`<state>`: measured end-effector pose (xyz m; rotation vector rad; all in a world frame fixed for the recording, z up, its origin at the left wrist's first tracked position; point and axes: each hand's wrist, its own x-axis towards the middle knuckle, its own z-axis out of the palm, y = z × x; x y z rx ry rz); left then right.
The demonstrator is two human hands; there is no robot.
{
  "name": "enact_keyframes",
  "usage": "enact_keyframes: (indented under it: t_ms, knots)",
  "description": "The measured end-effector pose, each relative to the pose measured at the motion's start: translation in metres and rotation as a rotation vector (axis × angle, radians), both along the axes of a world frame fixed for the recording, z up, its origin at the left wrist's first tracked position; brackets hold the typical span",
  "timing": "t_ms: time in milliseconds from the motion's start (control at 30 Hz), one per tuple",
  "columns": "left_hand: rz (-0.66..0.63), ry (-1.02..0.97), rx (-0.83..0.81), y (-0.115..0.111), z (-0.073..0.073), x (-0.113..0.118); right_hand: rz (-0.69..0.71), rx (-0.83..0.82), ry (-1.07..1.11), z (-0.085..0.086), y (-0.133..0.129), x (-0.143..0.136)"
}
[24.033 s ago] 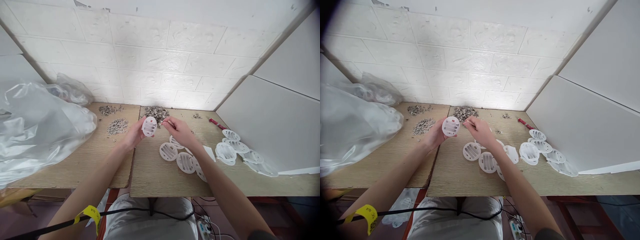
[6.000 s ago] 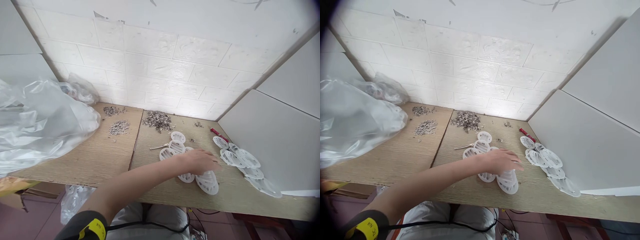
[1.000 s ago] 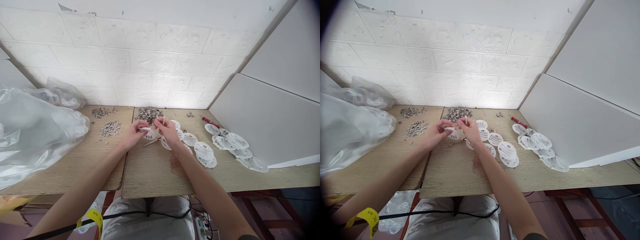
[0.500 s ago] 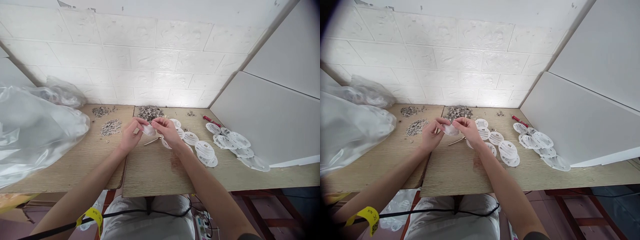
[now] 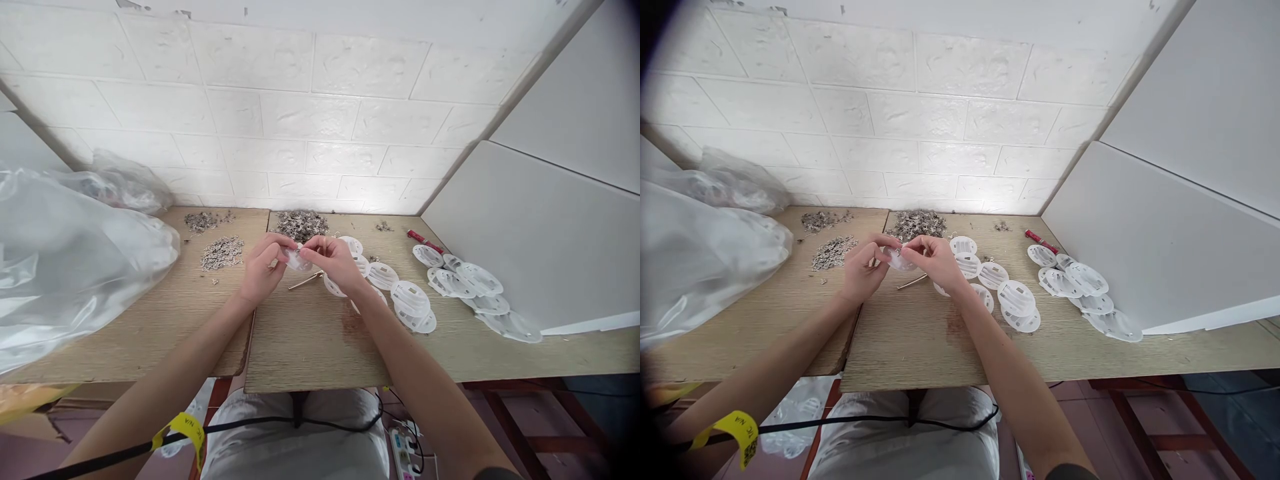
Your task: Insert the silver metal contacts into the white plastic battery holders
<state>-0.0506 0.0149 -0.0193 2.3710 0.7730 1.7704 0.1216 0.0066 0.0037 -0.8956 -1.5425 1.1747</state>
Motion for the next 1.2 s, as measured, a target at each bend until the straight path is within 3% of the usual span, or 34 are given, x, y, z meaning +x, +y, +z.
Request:
enact_keyframes:
  t_ms: [233, 633, 967, 1200]
  knots:
    - [0.07, 0.064, 0.074, -0.0007, 0.0021, -0.0001, -0.1, 0.127, -0.188, 0.0049, -0.0034, -0.0011]
    - [0.098, 0.103, 0.132, 0.0019, 0.0, -0.0019, -0.163, 0.215, -0.274, 0.0056, -0.0053, -0.0023]
    - [0.134, 0.091, 0.1, 0.0029, -0.003, -0.0005, -0.202, 0.514, -0.432, 0.0, -0.005, -0.0041]
    - [0.135, 0.092, 0.076, 0.0039, -0.0042, 0.0012, -0.216, 0.37, -0.342, 0.0001, -0.0037, -0.0063]
